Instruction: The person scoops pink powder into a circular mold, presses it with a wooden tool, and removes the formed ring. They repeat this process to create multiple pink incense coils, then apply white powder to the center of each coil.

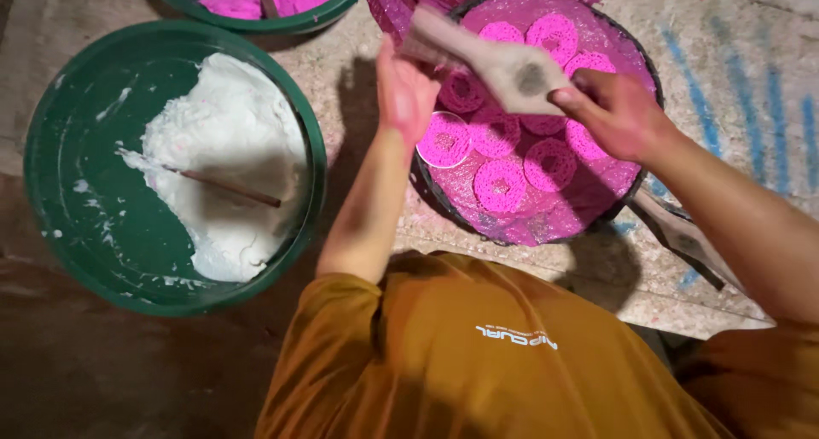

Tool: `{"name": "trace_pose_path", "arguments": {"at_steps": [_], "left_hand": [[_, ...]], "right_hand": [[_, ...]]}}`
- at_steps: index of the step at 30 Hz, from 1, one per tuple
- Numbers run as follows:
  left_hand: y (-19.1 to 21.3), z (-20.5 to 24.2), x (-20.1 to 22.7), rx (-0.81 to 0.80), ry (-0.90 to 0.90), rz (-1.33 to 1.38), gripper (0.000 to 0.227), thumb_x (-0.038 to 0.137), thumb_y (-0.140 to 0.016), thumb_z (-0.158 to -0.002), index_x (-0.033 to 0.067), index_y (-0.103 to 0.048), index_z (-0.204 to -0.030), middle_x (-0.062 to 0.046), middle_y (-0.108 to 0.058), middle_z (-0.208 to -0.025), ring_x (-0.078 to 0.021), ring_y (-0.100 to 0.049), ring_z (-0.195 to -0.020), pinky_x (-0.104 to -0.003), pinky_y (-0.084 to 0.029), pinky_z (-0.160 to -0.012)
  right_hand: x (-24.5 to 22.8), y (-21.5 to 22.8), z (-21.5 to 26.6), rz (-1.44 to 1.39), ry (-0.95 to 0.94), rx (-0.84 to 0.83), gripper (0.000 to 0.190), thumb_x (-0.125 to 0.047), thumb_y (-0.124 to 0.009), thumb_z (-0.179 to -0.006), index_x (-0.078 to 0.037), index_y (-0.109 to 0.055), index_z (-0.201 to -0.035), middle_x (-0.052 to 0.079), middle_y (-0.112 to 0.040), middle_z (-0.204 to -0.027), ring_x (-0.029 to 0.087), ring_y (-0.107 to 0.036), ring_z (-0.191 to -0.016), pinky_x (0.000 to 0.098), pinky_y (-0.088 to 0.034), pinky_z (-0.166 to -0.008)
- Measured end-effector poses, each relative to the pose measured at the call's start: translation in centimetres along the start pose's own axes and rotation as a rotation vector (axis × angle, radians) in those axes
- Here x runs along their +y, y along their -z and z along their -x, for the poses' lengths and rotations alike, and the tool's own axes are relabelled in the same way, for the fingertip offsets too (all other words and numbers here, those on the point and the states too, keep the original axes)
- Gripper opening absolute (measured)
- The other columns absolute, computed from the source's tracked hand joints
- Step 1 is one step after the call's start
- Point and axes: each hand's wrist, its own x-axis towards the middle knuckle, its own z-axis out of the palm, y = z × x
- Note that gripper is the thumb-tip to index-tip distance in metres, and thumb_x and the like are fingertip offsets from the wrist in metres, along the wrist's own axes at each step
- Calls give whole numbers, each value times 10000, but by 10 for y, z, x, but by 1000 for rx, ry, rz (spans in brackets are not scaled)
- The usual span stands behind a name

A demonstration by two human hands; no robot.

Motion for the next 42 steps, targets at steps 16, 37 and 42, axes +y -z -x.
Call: {"name": "trace_pose_path", "arguments": {"at_steps": [16,37,42], "left_hand": [[-16,80,-6,-399,-516,-1878,465,353,-882,-724,162,-719,-1115,-113,-483,-1328,-359,-391,-1308,-533,-307,-1106],[-11,85,7,-207,-218,-1278,189,162,-602,-1015,116,-781,-1054,-64,-715,-1156,-201,-651,-1110,-331,-507,-1000],[-40,96,61,141,-102,-928,169,77,-563,-1042,63,-731,-1043,-89,-722,-1028,-182,-563,-864,-339,-498,-817]], "right_hand": [[72,-88,95,-1120,217,487,697,-713,-474,-1049,-27,-567,-1130,82,-530,-812,193,-507,-631,326,-361,-537],[88,-107,128,-1278,90,589,724,-772,-398,-1054,-87,-513,-1260,41,-453,-854,189,-440,-654,348,-354,-599],[83,-105,129,-1193,88,583,775,-791,-366,-1043,-68,-513,-1280,61,-487,-879,196,-451,-664,350,-356,-609]]}}
